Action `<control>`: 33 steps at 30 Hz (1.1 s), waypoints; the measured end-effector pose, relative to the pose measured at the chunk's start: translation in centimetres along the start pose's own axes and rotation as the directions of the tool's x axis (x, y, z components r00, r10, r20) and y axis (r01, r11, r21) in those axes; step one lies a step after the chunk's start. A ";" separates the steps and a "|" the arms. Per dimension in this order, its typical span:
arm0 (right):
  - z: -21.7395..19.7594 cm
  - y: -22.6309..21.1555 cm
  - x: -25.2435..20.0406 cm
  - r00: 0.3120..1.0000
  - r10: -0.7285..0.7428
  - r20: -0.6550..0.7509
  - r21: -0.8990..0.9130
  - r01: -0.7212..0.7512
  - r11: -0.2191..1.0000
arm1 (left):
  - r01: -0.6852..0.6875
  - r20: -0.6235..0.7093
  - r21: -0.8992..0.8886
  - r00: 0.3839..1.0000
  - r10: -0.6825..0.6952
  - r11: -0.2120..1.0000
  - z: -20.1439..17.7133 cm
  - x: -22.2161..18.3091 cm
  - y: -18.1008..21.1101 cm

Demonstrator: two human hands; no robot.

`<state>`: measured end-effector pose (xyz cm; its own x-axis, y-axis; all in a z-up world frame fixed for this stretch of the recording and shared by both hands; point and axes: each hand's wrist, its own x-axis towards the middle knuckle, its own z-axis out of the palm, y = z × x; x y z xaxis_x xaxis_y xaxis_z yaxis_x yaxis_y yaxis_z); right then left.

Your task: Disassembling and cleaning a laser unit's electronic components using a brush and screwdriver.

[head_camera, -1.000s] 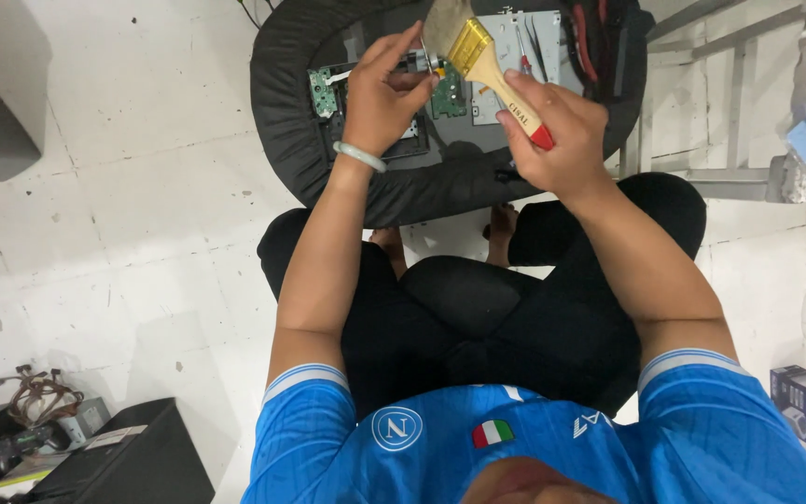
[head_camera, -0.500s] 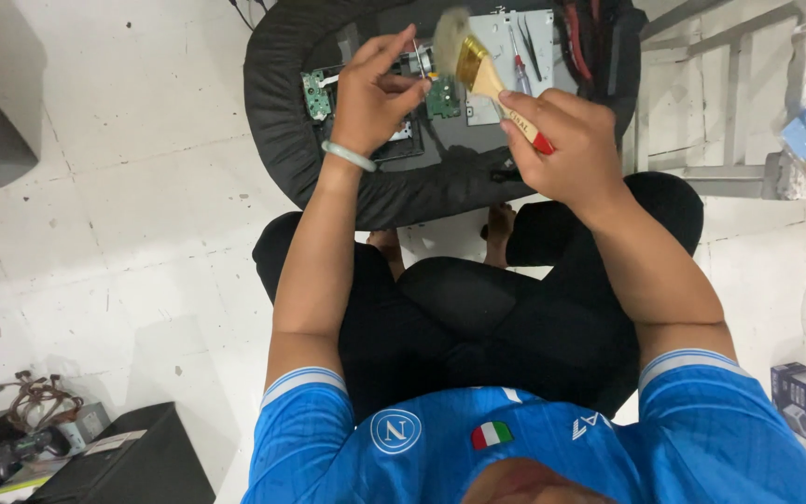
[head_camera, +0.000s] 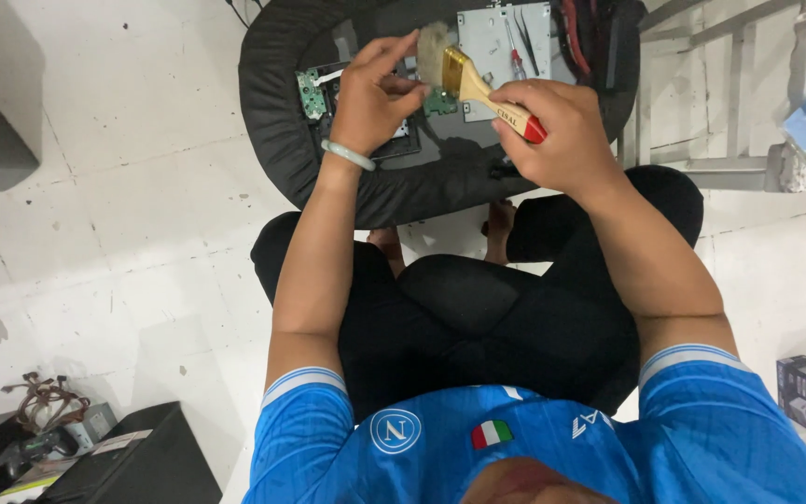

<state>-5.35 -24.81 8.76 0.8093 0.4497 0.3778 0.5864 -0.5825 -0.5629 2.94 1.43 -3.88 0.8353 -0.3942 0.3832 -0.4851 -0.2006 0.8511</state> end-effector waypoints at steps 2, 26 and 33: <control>-0.3 0.6 0.2 1.000 0.008 0.013 0.067 -0.009 0.998 | 0.039 0.005 -0.014 0.999 -0.039 0.999 -0.1 0.0 0.0; 1.7 2.5 1.4 0.969 -0.187 -0.159 0.013 0.191 0.981 | 0.034 -0.026 -0.106 0.999 -0.037 0.994 0.2 0.3 0.4; 2.5 2.8 0.5 0.995 -0.076 0.062 0.136 0.067 0.988 | 0.035 -0.017 -0.051 0.999 -0.036 0.998 0.4 0.1 0.1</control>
<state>-3.39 -24.54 5.53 0.7587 0.5337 0.3736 0.6297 -0.4537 -0.6306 2.89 1.04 -3.83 0.8563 -0.3714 0.3588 -0.4420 -0.1679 0.8812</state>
